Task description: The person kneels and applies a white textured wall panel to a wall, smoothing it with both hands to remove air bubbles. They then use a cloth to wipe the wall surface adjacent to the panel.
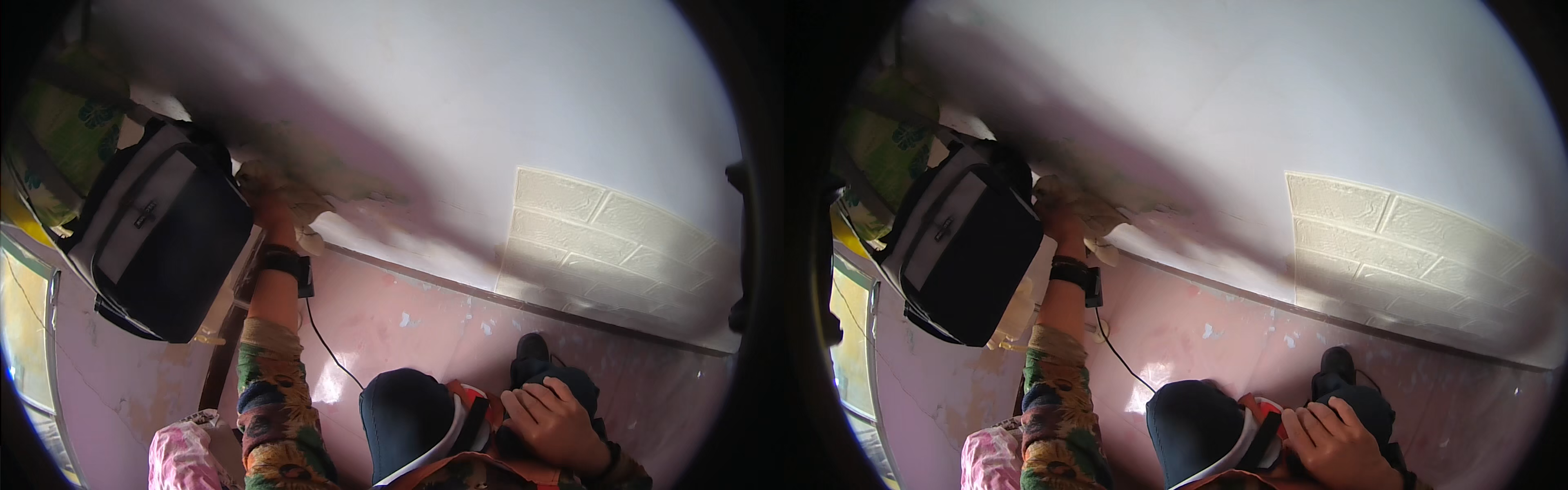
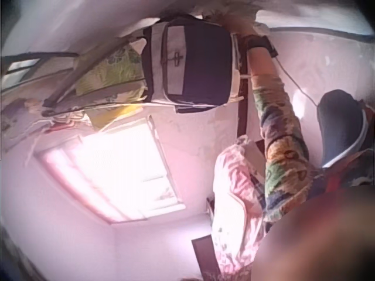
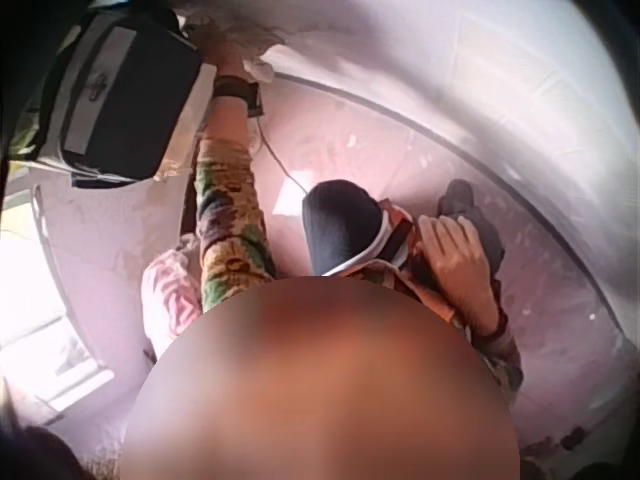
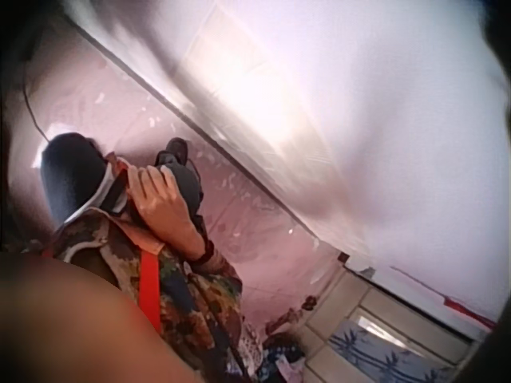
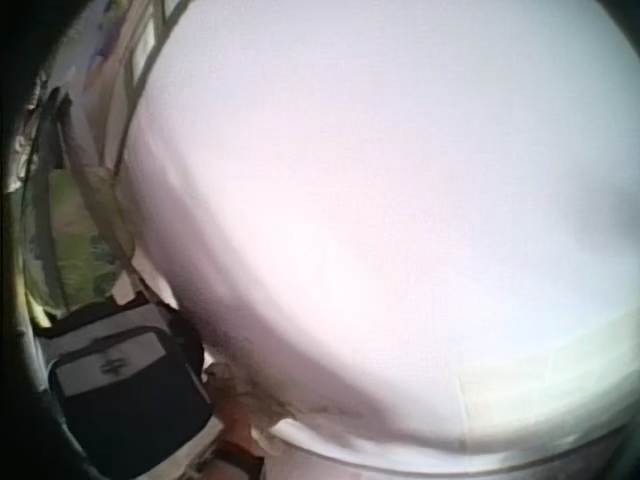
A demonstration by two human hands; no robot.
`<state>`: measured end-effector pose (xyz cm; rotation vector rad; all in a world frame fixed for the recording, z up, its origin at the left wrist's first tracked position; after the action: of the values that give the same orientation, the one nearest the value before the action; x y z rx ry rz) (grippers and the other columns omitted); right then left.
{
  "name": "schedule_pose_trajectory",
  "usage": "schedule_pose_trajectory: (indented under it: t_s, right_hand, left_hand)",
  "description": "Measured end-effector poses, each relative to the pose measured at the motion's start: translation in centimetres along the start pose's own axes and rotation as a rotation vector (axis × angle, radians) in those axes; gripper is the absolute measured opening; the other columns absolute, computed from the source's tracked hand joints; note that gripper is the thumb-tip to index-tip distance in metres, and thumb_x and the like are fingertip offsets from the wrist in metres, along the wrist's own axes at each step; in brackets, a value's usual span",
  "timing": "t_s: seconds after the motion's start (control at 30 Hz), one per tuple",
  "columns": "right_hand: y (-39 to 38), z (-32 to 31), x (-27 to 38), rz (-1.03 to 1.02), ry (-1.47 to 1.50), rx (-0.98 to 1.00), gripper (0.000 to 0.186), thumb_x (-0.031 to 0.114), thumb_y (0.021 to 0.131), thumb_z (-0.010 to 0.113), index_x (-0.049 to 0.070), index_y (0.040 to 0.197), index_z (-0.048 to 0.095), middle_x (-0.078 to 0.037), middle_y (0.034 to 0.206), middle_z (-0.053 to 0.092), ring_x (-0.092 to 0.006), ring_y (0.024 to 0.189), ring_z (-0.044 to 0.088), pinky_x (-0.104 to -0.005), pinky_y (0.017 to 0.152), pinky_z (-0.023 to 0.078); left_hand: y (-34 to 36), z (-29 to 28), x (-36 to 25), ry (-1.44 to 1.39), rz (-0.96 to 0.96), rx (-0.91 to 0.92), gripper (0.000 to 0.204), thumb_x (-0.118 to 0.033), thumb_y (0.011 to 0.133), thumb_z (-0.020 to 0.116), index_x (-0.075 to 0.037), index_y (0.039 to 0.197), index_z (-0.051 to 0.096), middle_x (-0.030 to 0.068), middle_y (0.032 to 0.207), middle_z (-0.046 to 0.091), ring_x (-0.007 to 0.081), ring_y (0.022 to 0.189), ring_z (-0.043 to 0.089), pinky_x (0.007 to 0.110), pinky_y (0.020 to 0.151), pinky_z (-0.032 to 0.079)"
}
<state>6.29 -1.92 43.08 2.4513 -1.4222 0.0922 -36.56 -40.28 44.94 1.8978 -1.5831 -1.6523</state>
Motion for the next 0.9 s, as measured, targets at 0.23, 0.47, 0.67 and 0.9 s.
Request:
schedule_pose_trajectory:
  t_s: [0.23,0.47,0.67,0.9]
  right_hand:
    - [0.5,0.1,-2.2,0.076,0.054,0.032,0.036,0.027,0.086,0.067,0.001,0.111,0.067,-0.008,0.099,0.070,-0.0223,0.096,0.066,-0.0408,0.091,0.047]
    - [0.6,0.0,-3.5,0.174,0.033,0.066,0.038,0.027,0.085,0.068,0.000,0.112,0.067,-0.009,0.100,0.070,-0.0234,0.099,0.066,-0.0425,0.092,0.047]
    - [1.2,0.3,-2.9,0.172,0.050,0.083,0.037,0.026,0.085,0.069,0.000,0.112,0.067,-0.009,0.101,0.070,-0.0247,0.099,0.065,-0.0434,0.093,0.048]
    - [1.8,0.6,-2.2,0.159,0.029,0.065,0.039,0.024,0.082,0.072,0.001,0.113,0.067,-0.008,0.101,0.070,-0.0241,0.099,0.067,-0.0414,0.093,0.048]
  left_hand:
    - [2.5,1.7,0.2,-0.241,-0.042,0.004,0.037,-0.020,0.092,0.069,0.001,0.120,0.055,0.0106,0.114,0.064,0.0228,0.100,0.061,0.034,0.087,0.050]
    - [-0.1,2.6,-3.5,-0.858,-0.143,0.082,0.025,-0.007,0.091,0.063,-0.001,0.115,0.059,0.0080,0.108,0.066,0.0193,0.092,0.062,0.031,0.084,0.051]
    - [-4.9,-0.1,-9.4,-0.417,0.184,0.096,0.018,-0.010,0.096,0.060,-0.002,0.112,0.058,0.0068,0.103,0.064,0.0155,0.090,0.059,0.026,0.080,0.047]
    - [1.1,0.2,-3.1,-0.599,-0.122,-0.062,0.020,-0.013,0.098,0.060,-0.001,0.113,0.054,0.0087,0.099,0.066,0.0188,0.088,0.063,0.030,0.080,0.052]
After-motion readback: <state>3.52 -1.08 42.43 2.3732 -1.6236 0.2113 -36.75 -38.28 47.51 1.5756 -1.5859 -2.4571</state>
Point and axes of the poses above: each hand's wrist, its own y-axis towards the middle knuckle, its own z-axis out of the palm, x = y × z, the point moved 10 cm from there along y, towards the middle knuckle
